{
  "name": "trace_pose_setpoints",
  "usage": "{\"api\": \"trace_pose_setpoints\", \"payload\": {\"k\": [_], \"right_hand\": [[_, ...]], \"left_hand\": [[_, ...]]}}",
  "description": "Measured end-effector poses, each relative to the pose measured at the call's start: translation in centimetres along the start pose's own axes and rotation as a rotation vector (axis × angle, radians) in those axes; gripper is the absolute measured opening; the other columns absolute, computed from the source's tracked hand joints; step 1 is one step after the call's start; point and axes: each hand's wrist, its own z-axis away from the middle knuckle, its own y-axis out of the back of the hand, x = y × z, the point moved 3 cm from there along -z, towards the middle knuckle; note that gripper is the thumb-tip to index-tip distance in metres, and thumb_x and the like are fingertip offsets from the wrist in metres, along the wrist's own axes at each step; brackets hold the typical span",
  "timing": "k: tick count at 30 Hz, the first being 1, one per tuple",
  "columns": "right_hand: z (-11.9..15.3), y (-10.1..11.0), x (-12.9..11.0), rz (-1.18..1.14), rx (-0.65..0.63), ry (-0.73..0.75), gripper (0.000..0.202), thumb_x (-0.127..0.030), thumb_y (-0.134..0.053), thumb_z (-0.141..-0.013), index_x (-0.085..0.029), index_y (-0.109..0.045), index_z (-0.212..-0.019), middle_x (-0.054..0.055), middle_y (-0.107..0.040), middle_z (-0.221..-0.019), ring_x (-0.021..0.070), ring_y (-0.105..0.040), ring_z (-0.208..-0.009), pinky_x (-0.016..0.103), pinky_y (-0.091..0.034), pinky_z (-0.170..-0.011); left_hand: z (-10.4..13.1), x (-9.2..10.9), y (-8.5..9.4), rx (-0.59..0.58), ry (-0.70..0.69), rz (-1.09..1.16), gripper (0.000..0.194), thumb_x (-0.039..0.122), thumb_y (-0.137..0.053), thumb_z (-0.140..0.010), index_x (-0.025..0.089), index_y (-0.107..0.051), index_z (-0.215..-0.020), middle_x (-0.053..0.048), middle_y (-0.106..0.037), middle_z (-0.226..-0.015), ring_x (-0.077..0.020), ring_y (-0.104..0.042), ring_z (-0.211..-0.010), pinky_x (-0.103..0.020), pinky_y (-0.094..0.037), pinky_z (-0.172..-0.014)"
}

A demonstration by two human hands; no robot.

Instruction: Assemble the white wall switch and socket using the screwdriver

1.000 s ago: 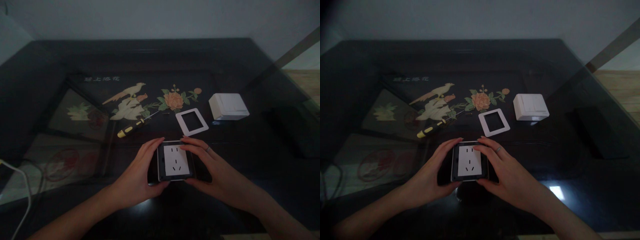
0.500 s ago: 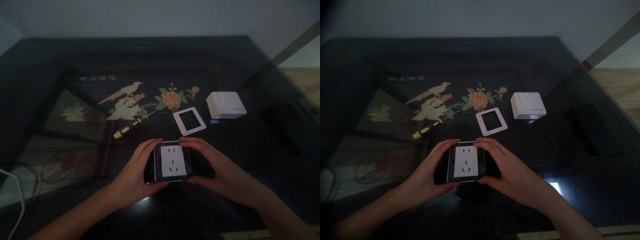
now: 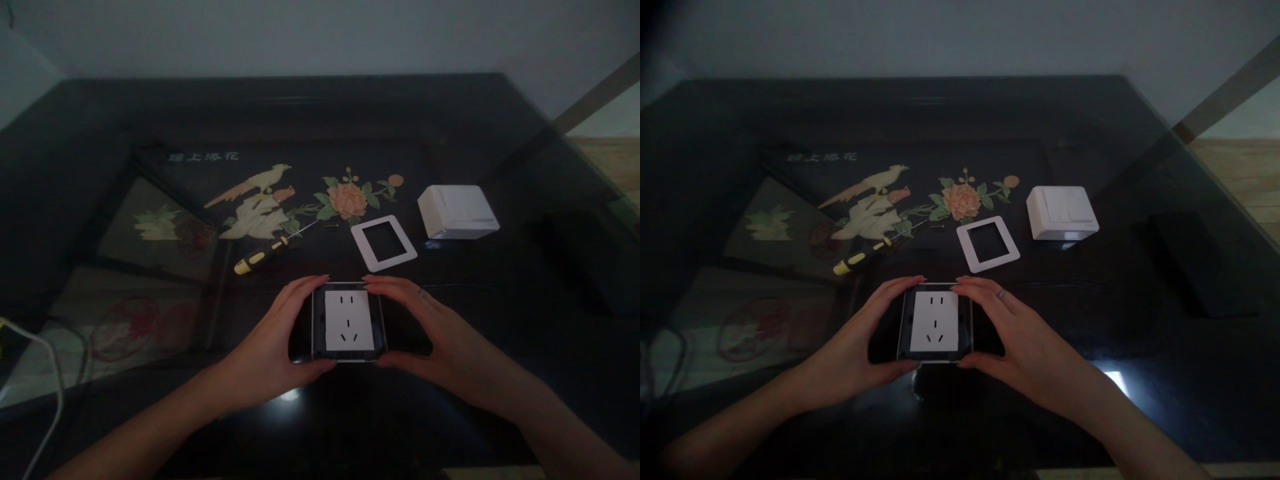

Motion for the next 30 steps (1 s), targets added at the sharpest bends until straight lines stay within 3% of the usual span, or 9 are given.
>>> {"api": "trace_pose_setpoints", "payload": {"k": [7,14,30], "right_hand": [[0.2,0.7,0.4,0.050,0.029,0.029,0.076,-0.032,-0.080,-0.075,-0.034,-0.038,-0.138,0.006,-0.045,-0.149,0.0270,-0.049,-0.136,0.049,-0.045,-0.110],[0.4,1.0,0.7,0.083,-0.078,0.062,0.086,-0.033,-0.083,-0.072,-0.036,-0.033,-0.142,0.007,-0.036,-0.155,0.0277,-0.042,-0.140,0.048,-0.043,-0.112],[0.1,0.4,0.3,0.068,-0.033,0.071,0.074,-0.030,-0.079,-0.076,-0.033,-0.037,-0.137,0.006,-0.044,-0.148,0.0247,-0.048,-0.136,0.046,-0.046,-0.110]], "left_hand": [[0.0,0.1,0.4,-0.025,0.024,0.022,0.083,0.024,-0.076,-0.075,0.028,-0.028,-0.144,-0.010,-0.038,-0.151,-0.0303,-0.036,-0.142,-0.054,-0.029,-0.120],[0.0,-0.4,0.5,-0.048,0.035,0.042,0.094,0.026,-0.082,-0.070,0.031,-0.027,-0.146,-0.008,-0.035,-0.154,-0.0307,-0.034,-0.143,-0.054,-0.027,-0.120],[0.0,-0.7,-0.1,-0.017,0.005,-0.003,0.094,0.021,-0.082,-0.069,0.032,-0.027,-0.144,-0.009,-0.036,-0.149,-0.0301,-0.036,-0.140,-0.055,-0.030,-0.118]]}}
